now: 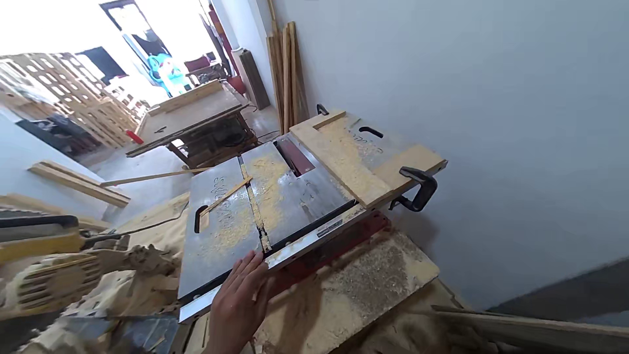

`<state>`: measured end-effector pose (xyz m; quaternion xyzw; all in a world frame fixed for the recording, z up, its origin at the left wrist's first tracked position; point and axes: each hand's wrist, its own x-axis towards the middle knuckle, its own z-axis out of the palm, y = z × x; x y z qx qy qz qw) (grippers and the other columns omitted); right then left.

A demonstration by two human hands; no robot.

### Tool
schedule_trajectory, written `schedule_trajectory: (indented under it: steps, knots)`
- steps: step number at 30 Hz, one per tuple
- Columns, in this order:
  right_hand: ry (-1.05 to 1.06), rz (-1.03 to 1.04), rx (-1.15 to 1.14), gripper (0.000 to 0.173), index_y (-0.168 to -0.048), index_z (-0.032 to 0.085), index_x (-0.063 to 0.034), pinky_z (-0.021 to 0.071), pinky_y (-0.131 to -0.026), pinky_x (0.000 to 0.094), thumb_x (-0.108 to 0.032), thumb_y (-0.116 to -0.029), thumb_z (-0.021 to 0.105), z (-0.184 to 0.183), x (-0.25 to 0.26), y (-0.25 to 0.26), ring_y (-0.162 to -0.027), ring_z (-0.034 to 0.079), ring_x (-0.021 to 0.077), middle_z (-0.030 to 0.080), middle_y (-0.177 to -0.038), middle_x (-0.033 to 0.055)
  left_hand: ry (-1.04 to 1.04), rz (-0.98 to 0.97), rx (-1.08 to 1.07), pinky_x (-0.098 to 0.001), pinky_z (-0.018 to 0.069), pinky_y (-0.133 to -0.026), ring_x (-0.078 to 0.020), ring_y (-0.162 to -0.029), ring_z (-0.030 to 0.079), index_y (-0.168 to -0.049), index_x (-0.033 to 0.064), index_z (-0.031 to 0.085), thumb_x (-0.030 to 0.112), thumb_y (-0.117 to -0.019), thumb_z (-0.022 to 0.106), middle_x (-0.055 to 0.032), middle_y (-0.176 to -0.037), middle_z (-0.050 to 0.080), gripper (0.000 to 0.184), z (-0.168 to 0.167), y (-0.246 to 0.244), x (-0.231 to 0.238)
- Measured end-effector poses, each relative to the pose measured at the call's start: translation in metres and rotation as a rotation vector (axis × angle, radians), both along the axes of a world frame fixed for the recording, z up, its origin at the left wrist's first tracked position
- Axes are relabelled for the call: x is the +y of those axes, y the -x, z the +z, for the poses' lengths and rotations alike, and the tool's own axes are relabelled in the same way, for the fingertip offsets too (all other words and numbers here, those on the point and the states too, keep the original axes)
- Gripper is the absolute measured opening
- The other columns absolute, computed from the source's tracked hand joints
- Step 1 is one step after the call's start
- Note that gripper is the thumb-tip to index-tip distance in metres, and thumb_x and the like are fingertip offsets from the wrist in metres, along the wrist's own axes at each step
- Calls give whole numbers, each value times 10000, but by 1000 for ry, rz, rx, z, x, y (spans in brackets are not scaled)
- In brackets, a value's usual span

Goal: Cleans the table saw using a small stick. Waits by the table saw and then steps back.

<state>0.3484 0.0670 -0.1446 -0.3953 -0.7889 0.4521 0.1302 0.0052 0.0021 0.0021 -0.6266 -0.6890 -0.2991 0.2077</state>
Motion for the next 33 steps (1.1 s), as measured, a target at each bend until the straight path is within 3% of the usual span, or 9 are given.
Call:
schedule_trajectory:
  steps: [3, 6, 12, 18, 22, 26, 30, 33]
  knots:
    - [-178, -40, 54, 301, -1114, 760, -31, 556, -1010, 448, -255, -1033, 576, 5, 52, -1, -1121, 709, 292, 741, -1170, 159, -44, 29, -90, -444, 520, -1101, -222, -1251, 658, -1012, 110, 761, 322, -1017, 615, -74, -1185, 754, 258, 0, -2, 2]
    - [-326, -59, 0, 263, -1116, 764, -54, 538, -1027, 506, -229, -999, 606, -6, 110, -6, -1161, 680, 321, 730, -1191, 143, -93, 63, -144, -420, 540, -1088, -197, -1221, 675, -923, 114, 758, 299, -1013, 619, -45, -1134, 769, 248, 0, -6, 5]
    - [-457, -119, -16, 250, -1113, 756, -95, 535, -1020, 510, -231, -969, 603, -40, 187, -1, -1201, 653, 316, 713, -1243, 101, -85, 99, -210, -409, 548, -1085, -194, -1219, 677, -899, 138, 745, 321, -1004, 647, -21, -1131, 772, 233, 5, -9, 5]
    - [-589, -46, -130, 311, -1077, 776, -136, 527, -1003, 533, -364, -955, 604, -73, 197, 5, -1183, 658, 334, 718, -1243, 91, -42, 109, -230, -392, 547, -1090, -189, -1238, 665, -890, 155, 717, 323, -994, 667, -2, -1149, 765, 204, 8, -8, 3]
    - [-573, -57, -216, 365, -1096, 776, -148, 522, -1007, 532, -438, -965, 596, -63, 192, 10, -1198, 649, 337, 707, -1272, 86, -33, 135, -258, -382, 572, -1046, -188, -1233, 664, -908, 143, 654, 388, -1052, 565, -13, -1167, 748, 297, 12, -7, 2]
    - [-603, -48, -218, 377, -1060, 782, -151, 539, -973, 520, -464, -956, 600, -64, 194, 11, -1167, 659, 331, 712, -1253, 82, -131, 73, -474, -433, 575, -1039, -227, -1201, 683, -904, 181, 645, 393, -1078, 496, -6, -1166, 748, 312, 14, -3, 0]
    - [-604, -14, -226, 419, -1048, 782, -130, 532, -985, 514, -490, -963, 584, -65, 195, 9, -1171, 659, 329, 709, -1258, 95, -204, 0, -550, -443, 549, -1065, -208, -1157, 704, -981, 210, 715, 403, -1086, 478, 30, -1121, 766, 323, 15, -4, -1]
    - [-607, -14, -223, 428, -1041, 779, -131, 518, -1008, 524, -500, -971, 574, -65, 194, 7, -1182, 654, 323, 707, -1258, 97, -212, -30, -542, -437, 522, -1090, -177, -1129, 712, -931, 233, 712, 401, -1084, 483, 64, -1080, 772, 323, 12, -3, -1]
